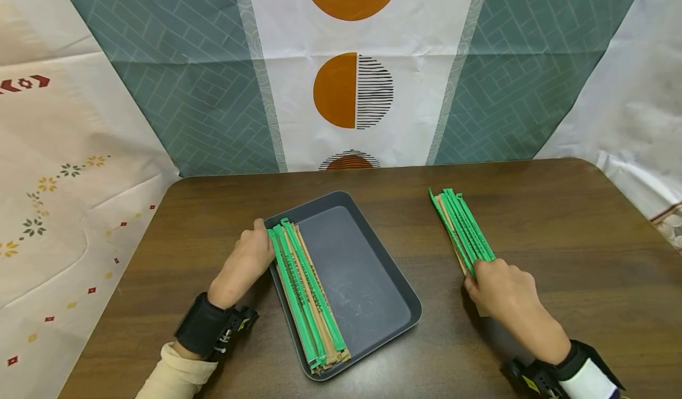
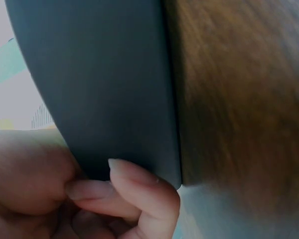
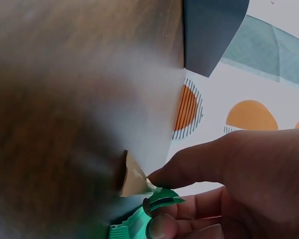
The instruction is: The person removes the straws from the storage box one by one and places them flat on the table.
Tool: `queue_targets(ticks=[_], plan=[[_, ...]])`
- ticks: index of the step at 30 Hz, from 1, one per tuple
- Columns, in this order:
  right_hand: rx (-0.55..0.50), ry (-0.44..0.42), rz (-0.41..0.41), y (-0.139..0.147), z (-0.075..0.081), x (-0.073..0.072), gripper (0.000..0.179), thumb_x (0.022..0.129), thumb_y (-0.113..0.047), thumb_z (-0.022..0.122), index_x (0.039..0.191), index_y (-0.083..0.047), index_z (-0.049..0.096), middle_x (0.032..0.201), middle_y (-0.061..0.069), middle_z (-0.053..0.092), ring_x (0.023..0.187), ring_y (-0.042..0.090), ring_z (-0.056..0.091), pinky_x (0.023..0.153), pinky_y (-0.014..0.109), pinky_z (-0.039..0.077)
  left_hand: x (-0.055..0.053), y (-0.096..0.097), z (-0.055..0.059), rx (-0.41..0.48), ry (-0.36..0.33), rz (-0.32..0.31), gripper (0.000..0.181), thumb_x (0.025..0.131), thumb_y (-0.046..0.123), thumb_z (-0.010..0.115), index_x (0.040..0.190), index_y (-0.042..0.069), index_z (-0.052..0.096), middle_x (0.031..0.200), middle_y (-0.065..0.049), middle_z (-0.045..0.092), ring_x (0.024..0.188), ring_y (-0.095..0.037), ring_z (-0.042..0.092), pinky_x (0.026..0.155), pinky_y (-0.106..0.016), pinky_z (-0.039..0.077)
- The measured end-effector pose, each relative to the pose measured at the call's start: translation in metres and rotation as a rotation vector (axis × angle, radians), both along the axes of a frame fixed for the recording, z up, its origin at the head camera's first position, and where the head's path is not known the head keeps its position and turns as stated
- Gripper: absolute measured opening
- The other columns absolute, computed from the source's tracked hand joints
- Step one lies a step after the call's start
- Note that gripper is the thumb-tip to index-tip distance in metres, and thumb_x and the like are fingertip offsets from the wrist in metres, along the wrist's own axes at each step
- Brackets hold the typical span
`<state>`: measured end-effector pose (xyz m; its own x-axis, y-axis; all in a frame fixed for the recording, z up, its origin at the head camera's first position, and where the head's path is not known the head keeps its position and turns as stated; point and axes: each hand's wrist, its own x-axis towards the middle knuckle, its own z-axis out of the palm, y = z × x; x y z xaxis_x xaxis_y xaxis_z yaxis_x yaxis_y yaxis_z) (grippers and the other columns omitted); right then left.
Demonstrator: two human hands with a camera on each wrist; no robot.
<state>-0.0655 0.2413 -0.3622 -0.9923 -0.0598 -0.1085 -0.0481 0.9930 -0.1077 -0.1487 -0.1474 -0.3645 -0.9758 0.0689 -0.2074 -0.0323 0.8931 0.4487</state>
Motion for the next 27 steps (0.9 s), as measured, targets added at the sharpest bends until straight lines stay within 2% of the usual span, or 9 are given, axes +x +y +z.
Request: queue_targets(ticks=[8, 18, 21, 27], plan=[[0.000, -0.025, -0.001, -0.003, 0.002, 0.001, 0.035, 0.089, -0.027, 0.056, 0.060, -0.010, 0.046, 0.052, 0.005, 0.047, 0.042, 0.020, 0.045, 0.037, 0.036, 0.036, 0.000, 0.000, -0.001, -0.003, -0.002, 0.005, 0.042, 0.094, -0.002, 0.031, 0.132, -0.018, 0.024, 0.050, -0.002, 0.028, 0.038, -0.013, 0.026, 0.038, -0.025, 0.020], [0.017, 0.025, 0.010, -0.008, 0.002, 0.002, 0.037, 0.086, -0.028, 0.060, 0.058, -0.010, 0.042, 0.053, 0.005, 0.043, 0.044, 0.022, 0.044, 0.036, 0.038, 0.037, 0.001, 0.002, 0.000, -0.010, 0.008, 0.004, 0.042, 0.095, -0.002, 0.032, 0.133, -0.018, 0.024, 0.050, -0.003, 0.028, 0.039, -0.014, 0.026, 0.040, -0.026, 0.019], [0.013, 0.071, 0.027, -0.013, 0.004, 0.003, 0.036, 0.085, -0.028, 0.062, 0.060, -0.010, 0.043, 0.052, 0.005, 0.042, 0.043, 0.021, 0.043, 0.035, 0.038, 0.036, 0.001, 0.002, 0.000, -0.015, 0.012, 0.006, 0.041, 0.095, -0.002, 0.032, 0.132, -0.018, 0.025, 0.050, -0.004, 0.030, 0.039, -0.015, 0.029, 0.040, -0.026, 0.020], [-0.020, 0.224, 0.104, -0.031, 0.009, 0.006, 0.036, 0.082, -0.026, 0.065, 0.056, -0.012, 0.043, 0.047, 0.002, 0.042, 0.039, 0.019, 0.043, 0.031, 0.040, 0.038, 0.001, 0.001, 0.000, -0.017, 0.025, -0.004, 0.042, 0.095, -0.002, 0.033, 0.132, -0.019, 0.025, 0.050, -0.004, 0.029, 0.039, -0.014, 0.027, 0.040, -0.027, 0.019]])
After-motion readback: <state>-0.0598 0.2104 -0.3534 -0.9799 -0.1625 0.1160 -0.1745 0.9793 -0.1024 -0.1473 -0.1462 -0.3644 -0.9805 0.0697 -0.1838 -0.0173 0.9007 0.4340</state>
